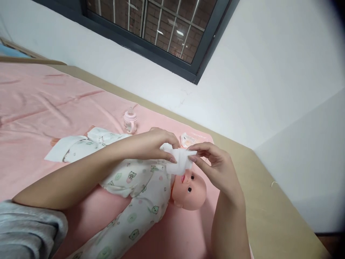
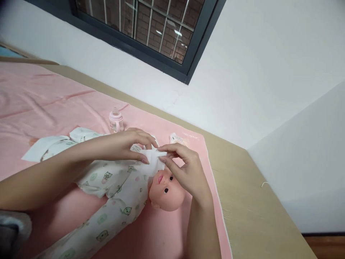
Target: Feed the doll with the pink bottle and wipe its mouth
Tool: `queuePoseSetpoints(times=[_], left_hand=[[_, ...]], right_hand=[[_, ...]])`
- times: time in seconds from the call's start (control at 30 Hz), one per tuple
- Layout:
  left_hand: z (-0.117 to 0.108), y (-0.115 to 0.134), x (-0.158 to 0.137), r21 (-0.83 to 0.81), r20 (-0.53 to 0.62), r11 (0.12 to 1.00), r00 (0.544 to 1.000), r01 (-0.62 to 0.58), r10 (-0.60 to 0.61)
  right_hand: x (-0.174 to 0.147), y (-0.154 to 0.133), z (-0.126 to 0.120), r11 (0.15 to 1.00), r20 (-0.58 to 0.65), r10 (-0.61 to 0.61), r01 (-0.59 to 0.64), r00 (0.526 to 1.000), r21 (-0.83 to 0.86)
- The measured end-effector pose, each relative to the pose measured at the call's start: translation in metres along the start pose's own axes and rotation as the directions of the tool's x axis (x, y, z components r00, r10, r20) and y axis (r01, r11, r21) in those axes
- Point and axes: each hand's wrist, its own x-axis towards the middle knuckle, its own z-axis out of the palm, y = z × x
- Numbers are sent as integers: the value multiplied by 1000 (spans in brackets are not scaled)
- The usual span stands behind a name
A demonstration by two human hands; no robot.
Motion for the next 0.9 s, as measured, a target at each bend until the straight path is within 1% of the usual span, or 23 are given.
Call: queuePoseSetpoints(times=[0.1, 0.23, 0.4, 0.5, 0.57, 0.63, 0.67, 0.73, 0.77, 0.83, 0.9], left_hand=[[0, 6, -5, 77, -81, 997, 996, -31, 38], [-1, 13, -11, 66, -173, 991, 977, -113, 123], [1, 19, -17, -77, -251, 976, 951, -204, 179], [1, 22, -19, -130, -294, 967, 940, -217, 171], [0, 23, -18, -184, -307, 958, 939, -219, 156], [-2, 23, -17, -277, -256, 939, 957, -206, 134], [-2, 23, -15, -328, -198, 926, 972, -187, 127], [-1, 22, -12, -388, -31, 913, 992, -128, 126], [1, 21, -10, -380, 55, 920, 991, -95, 125], [6, 20, -6, -298, 176, 953, 979, -49, 106], [14, 19, -2, -174, 234, 985, 971, -10, 51]], right_hand=[[0, 0, 1, 1000, -33, -3, 3, 999, 0], [2, 4, 4, 999, -47, 10, -7, 999, 51], [3, 4, 7, 992, -34, 45, -41, 998, 122], [2, 3, 6, 991, -39, 65, -60, 997, 123], [3, 7, 4, 990, -68, 70, -61, 995, 125], [6, 15, 1, 990, -102, 69, -55, 992, 133], [8, 22, -1, 989, -119, 73, -56, 990, 139], [14, 38, -4, 985, -157, 99, -75, 983, 155], [16, 47, -6, 982, -177, 121, -91, 977, 166], [21, 69, -9, 972, -205, 176, -137, 963, 192], [24, 94, -12, 957, -214, 235, -187, 948, 223]])
